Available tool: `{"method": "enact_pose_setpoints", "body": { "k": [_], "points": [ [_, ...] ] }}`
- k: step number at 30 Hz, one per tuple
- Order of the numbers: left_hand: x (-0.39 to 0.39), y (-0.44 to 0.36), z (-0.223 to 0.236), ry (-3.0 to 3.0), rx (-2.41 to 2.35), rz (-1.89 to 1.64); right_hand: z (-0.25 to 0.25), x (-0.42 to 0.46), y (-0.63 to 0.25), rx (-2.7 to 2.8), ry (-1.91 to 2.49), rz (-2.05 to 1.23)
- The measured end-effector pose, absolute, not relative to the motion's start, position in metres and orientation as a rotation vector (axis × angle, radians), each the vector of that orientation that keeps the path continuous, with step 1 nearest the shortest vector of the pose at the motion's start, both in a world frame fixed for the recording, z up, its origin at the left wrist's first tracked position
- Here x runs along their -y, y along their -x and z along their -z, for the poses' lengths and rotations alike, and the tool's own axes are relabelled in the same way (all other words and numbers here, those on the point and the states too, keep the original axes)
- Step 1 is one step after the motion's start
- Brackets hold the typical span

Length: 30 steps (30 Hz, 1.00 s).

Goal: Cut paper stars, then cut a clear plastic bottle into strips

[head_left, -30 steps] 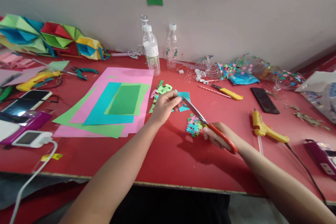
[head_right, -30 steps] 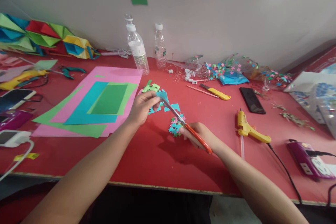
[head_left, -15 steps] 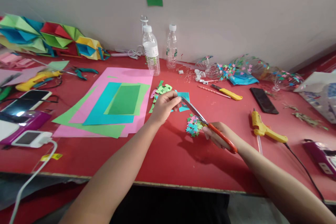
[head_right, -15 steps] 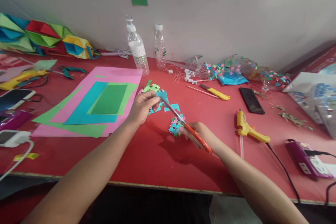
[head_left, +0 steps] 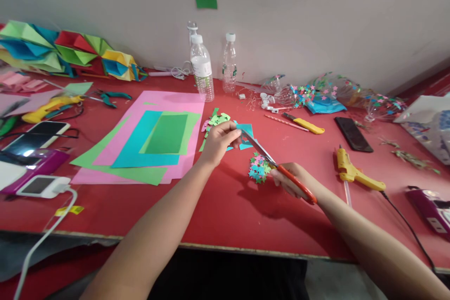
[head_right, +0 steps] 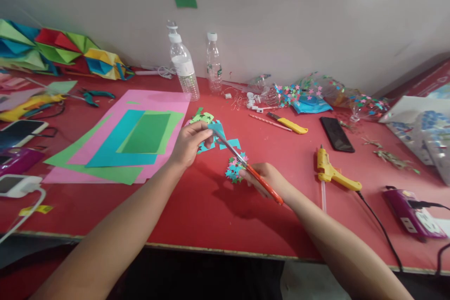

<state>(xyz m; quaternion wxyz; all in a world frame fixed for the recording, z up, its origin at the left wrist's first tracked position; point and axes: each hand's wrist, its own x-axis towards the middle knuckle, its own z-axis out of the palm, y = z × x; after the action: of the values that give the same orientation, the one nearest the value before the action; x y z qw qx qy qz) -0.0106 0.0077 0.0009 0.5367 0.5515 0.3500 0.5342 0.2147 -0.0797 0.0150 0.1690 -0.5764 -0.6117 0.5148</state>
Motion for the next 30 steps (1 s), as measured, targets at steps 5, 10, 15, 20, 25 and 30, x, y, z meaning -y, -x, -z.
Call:
{"method": "enact_pose_setpoints", "body": {
  "k": [5, 10, 15, 20, 25, 30],
  "points": [
    [-0.009, 0.009, 0.001, -1.228, -0.827, -1.336, -0.017, 0.081, -0.213, 1.751, 1.618, -1.477],
    [-0.003, 0.002, 0.0, -1.139, -0.775, -1.35, -0.02, 0.084, -0.21, 1.769, 1.582, -1.49],
    [0.0, -0.003, 0.0, -1.106, -0.774, -1.314, -0.02, 0.085, -0.21, 1.745, 1.546, -1.505],
    [-0.001, 0.0, 0.0, -1.119, -0.784, -1.307, -0.022, 0.085, -0.211, 1.768, 1.534, -1.52],
    [-0.002, 0.001, 0.001, -1.161, -0.781, -1.281, -0.021, 0.084, -0.212, 1.778, 1.516, -1.523],
    [-0.001, -0.001, 0.002, -1.167, -0.784, -1.271, -0.018, 0.085, -0.21, 1.75, 1.553, -1.517]
  ]
}}
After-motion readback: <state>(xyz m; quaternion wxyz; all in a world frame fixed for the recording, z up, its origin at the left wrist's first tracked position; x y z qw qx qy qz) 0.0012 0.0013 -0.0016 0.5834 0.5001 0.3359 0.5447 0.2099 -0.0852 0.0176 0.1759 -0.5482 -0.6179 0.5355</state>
